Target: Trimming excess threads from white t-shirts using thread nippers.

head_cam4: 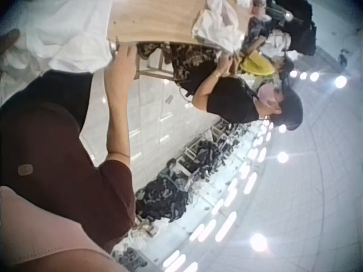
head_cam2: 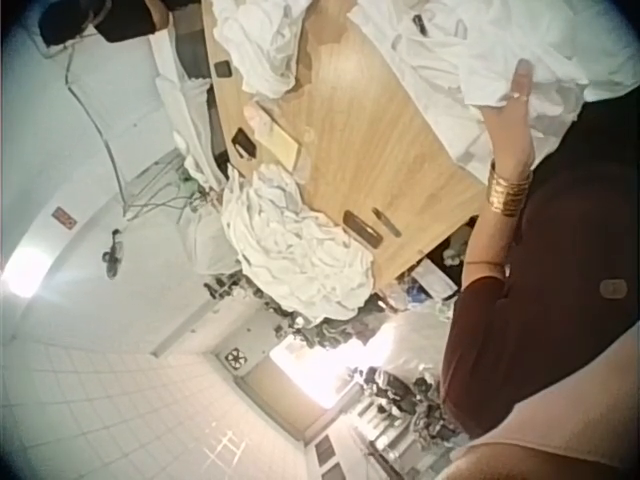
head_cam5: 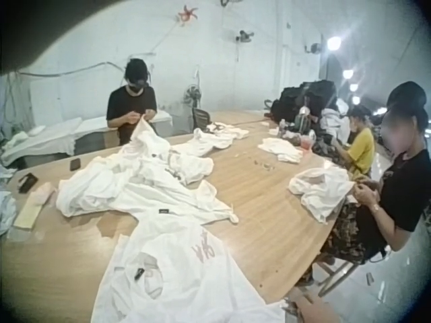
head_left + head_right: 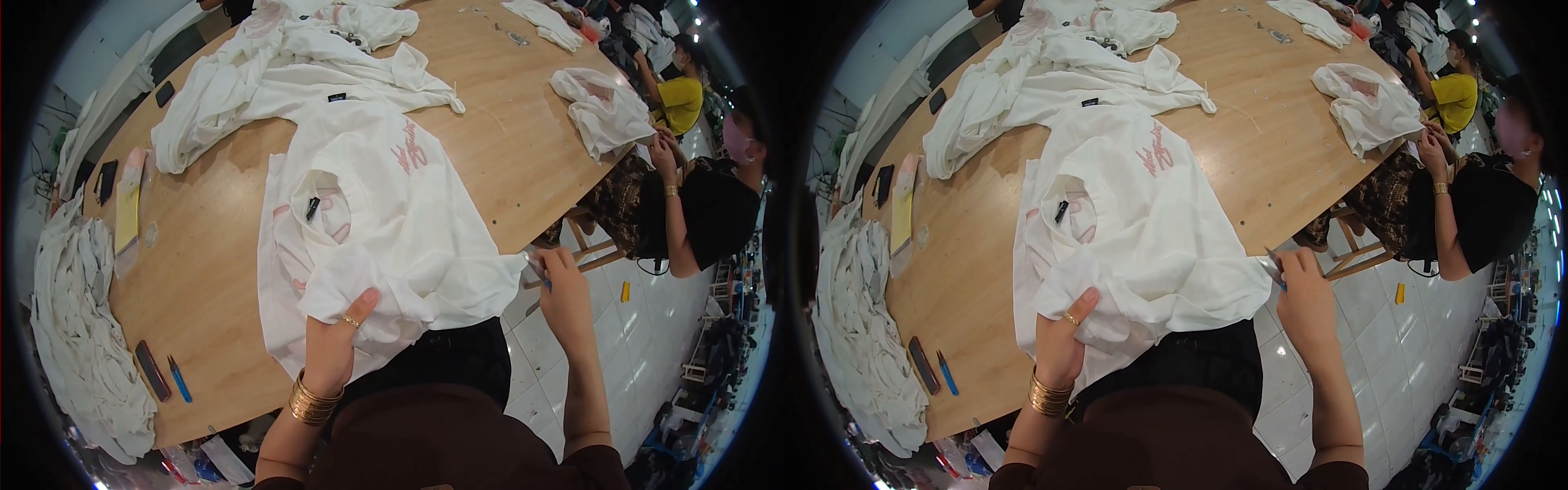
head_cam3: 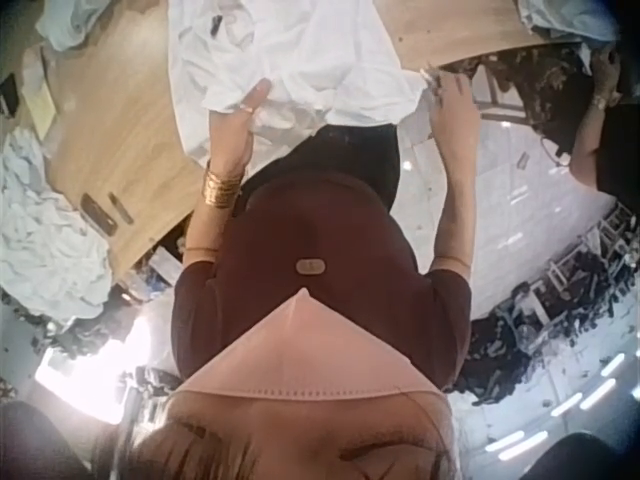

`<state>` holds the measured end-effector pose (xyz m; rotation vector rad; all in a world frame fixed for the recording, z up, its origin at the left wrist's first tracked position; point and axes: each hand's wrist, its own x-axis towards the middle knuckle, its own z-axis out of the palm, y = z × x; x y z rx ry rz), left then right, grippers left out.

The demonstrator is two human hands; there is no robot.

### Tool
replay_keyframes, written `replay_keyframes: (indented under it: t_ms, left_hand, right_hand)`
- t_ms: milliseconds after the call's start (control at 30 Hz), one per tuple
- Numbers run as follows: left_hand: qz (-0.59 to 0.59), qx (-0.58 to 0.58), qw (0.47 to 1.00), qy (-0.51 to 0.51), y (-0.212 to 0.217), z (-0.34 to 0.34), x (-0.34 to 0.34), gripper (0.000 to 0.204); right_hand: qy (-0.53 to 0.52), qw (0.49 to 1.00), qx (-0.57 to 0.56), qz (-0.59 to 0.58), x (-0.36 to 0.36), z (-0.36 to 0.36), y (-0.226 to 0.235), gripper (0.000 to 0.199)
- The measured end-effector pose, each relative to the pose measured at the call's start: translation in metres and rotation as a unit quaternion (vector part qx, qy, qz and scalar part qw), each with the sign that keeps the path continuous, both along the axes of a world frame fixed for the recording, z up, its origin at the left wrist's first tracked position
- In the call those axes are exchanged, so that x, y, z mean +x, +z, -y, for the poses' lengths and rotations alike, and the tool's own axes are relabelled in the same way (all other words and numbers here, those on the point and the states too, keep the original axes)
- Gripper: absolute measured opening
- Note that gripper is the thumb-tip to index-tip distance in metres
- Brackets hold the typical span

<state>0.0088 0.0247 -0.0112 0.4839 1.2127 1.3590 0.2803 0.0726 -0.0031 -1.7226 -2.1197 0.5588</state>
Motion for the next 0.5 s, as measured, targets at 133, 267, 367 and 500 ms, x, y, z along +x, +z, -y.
replay_keyframes:
  t_ms: [133, 267, 367, 500]
  left_hand:
    - [0.067, -0.047, 0.997, -0.007, 0.003, 0.004, 0.004, 0.047]
    - [0.323, -0.086, 0.938, -0.088, -0.009, 0.012, 0.007, 0.051]
    - [0.420, -0.078, 0.898, -0.104, -0.018, 0.016, 0.012, 0.056]
    - [0.414, -0.060, 0.902, -0.109, -0.019, 0.011, 0.002, 0.047]
  right_hand:
    - [0.000, 0.992, -0.017, -0.124, -0.021, 0.005, 0.008, 0.010]
    - [0.034, 0.956, -0.117, -0.266, -0.068, 0.018, 0.016, 0.013]
    - [0.075, 0.949, -0.139, -0.274, -0.074, 0.022, 0.008, 0.016]
    - [0.152, 0.945, -0.120, -0.263, -0.074, 0.025, 0.010, 0.019]
